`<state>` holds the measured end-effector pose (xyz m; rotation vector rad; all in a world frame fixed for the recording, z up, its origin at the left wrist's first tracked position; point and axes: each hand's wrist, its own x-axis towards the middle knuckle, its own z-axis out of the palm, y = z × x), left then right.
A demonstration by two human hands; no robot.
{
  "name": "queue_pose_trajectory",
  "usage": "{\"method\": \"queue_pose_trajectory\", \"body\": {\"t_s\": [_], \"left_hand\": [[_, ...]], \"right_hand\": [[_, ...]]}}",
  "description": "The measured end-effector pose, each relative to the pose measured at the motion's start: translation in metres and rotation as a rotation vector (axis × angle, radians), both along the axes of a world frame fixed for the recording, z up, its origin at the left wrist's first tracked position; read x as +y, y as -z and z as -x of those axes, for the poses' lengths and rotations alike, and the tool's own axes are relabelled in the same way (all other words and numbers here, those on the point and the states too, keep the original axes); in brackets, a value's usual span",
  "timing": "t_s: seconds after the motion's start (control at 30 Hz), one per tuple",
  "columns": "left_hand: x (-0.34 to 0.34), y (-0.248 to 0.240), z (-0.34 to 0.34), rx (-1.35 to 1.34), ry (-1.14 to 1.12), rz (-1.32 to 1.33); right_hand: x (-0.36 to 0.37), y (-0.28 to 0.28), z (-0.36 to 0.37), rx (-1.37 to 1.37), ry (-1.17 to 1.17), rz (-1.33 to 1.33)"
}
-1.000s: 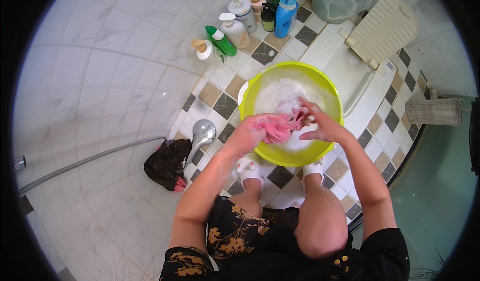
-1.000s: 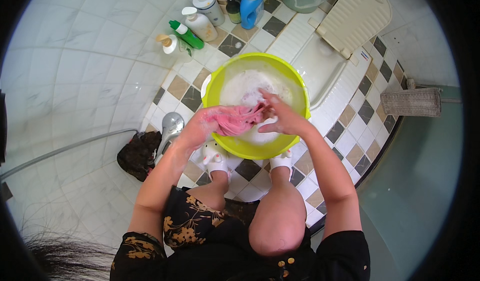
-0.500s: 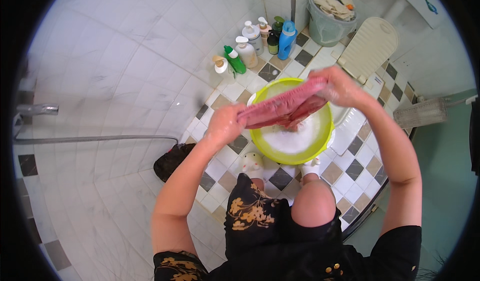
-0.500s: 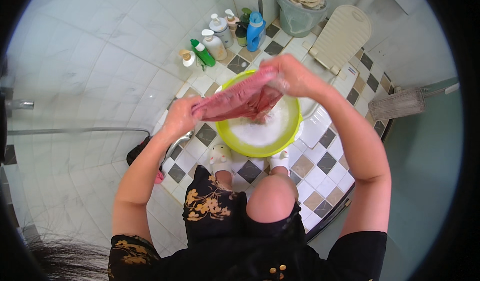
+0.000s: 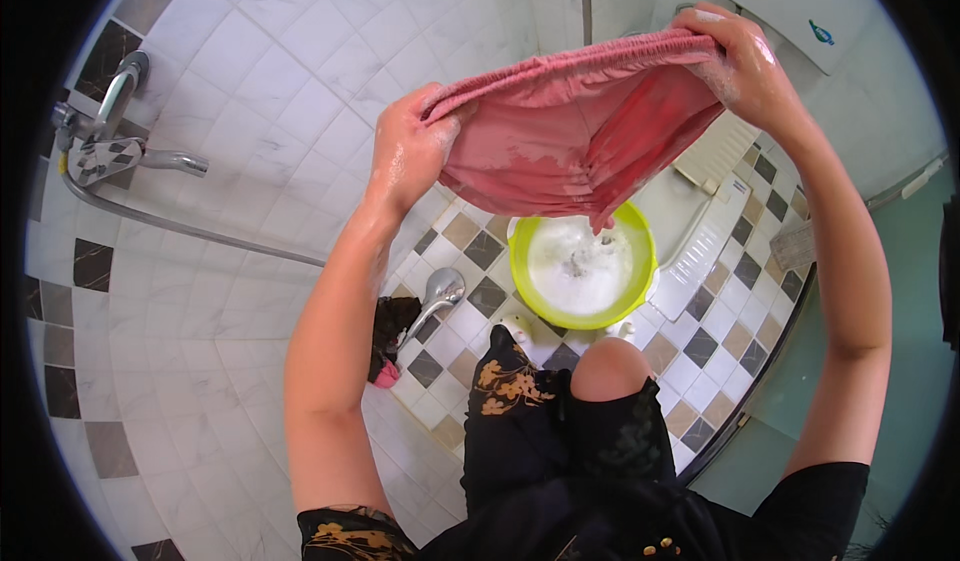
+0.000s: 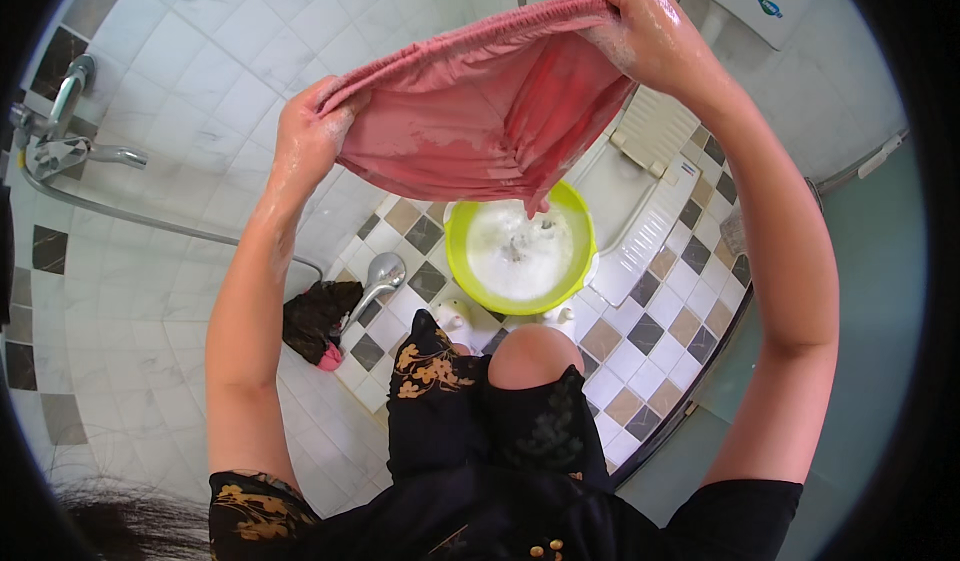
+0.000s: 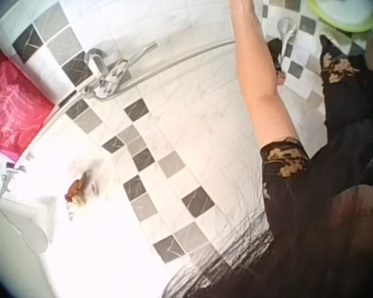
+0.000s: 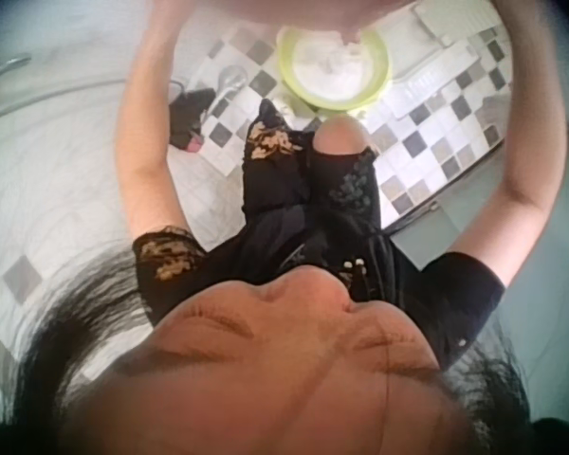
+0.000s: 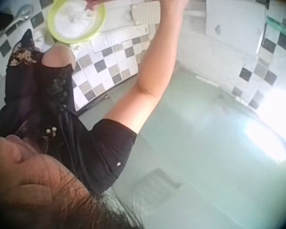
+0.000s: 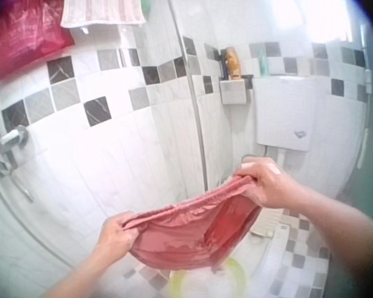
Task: The person washes several items of clothing by hand in a basin of soapy water, scrubbing a dark patterned item and then a pink item before wringing them out.
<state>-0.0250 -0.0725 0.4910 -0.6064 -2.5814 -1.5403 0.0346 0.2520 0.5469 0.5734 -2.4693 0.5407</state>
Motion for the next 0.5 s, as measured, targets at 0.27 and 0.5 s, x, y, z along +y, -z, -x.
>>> {"method": "queue_pose_trajectory", "body": {"t_s": [0.27, 0.5], "left_hand": [[0.004, -0.007, 0.010, 0.552, -0.048, 0.632], [0.013, 0.009, 0.021, -0.117, 0.005, -0.022]], "right_hand": [[0.035, 0.006, 0.016, -0.053, 0.058, -0.048], [0.024, 0.041, 0.013, -0.166, -0.029, 0.122]]}}
